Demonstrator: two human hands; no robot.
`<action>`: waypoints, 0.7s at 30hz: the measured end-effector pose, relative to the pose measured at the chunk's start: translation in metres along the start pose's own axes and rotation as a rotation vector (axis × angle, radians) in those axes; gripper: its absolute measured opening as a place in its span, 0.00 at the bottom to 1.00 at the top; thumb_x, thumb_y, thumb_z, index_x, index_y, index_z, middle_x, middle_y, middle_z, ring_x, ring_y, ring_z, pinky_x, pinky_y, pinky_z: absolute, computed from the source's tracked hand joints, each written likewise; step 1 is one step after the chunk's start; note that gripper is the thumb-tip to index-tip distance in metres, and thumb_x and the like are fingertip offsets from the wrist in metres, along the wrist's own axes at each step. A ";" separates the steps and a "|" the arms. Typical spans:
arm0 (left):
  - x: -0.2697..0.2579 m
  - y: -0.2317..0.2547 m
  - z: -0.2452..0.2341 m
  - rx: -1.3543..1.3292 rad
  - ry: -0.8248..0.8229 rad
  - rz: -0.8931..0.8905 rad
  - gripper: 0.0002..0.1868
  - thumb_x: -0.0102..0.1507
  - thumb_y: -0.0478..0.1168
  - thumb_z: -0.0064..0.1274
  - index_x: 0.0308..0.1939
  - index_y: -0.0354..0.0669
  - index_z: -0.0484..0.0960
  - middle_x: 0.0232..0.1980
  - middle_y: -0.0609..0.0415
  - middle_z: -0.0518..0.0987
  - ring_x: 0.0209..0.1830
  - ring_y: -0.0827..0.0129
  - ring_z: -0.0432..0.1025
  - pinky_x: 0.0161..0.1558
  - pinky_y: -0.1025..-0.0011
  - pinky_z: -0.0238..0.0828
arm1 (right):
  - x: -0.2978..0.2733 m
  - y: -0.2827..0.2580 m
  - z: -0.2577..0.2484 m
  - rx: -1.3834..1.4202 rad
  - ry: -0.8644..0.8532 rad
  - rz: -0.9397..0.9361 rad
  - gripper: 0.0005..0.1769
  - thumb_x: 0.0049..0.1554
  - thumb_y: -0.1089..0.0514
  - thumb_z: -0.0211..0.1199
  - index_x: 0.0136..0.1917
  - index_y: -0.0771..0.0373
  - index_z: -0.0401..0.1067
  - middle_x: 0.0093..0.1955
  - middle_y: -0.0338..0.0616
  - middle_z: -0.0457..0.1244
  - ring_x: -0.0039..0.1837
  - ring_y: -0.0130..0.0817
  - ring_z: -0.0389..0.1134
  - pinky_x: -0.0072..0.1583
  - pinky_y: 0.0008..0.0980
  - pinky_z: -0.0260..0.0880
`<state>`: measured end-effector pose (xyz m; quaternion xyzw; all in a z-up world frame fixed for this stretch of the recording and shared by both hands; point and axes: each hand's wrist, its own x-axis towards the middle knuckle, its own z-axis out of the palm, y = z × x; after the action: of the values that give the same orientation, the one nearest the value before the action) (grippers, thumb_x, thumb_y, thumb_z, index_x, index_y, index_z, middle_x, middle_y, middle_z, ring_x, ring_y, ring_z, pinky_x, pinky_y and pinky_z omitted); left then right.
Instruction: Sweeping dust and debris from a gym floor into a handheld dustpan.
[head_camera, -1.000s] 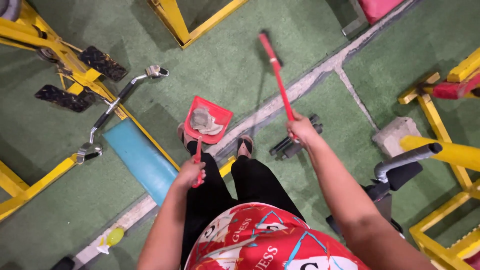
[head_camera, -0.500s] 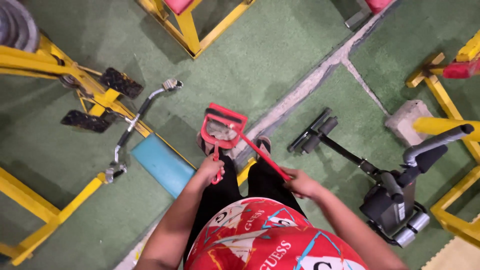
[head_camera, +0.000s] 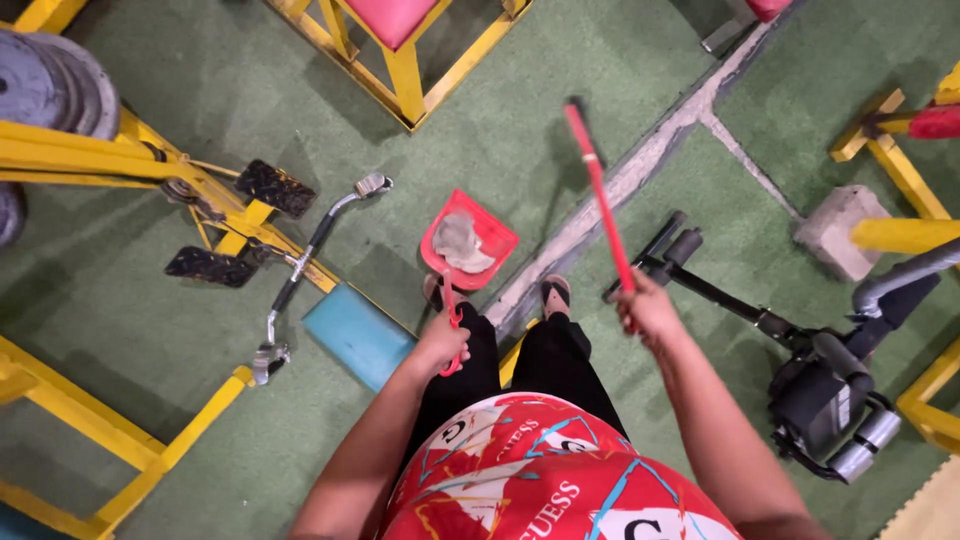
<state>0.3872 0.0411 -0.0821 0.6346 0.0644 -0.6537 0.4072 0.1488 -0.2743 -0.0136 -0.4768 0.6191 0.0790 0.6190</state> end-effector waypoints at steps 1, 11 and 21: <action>-0.014 0.018 -0.001 0.092 0.022 -0.030 0.30 0.62 0.31 0.46 0.68 0.54 0.62 0.24 0.55 0.72 0.16 0.68 0.69 0.16 0.65 0.65 | 0.018 0.000 -0.004 0.046 0.034 -0.029 0.37 0.59 0.66 0.54 0.80 0.55 0.54 0.27 0.36 0.55 0.24 0.28 0.54 0.25 0.31 0.52; 0.069 0.028 -0.070 0.443 0.105 -0.157 0.11 0.64 0.32 0.45 0.48 0.33 0.79 0.28 0.47 0.80 0.20 0.62 0.77 0.18 0.59 0.72 | 0.093 0.002 0.036 0.421 0.166 0.152 0.31 0.58 0.65 0.54 0.71 0.42 0.59 0.29 0.31 0.54 0.27 0.23 0.53 0.28 0.27 0.53; 0.066 0.021 -0.089 0.216 0.058 -0.062 0.22 0.63 0.31 0.48 0.61 0.45 0.71 0.29 0.51 0.75 0.21 0.66 0.72 0.21 0.63 0.72 | -0.019 0.024 0.139 -0.028 -0.242 0.219 0.36 0.57 0.62 0.61 0.77 0.49 0.62 0.27 0.31 0.55 0.23 0.23 0.54 0.24 0.27 0.51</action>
<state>0.4786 0.0512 -0.1477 0.6913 0.0250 -0.6503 0.3141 0.2240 -0.1564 -0.0407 -0.4024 0.5872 0.2114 0.6698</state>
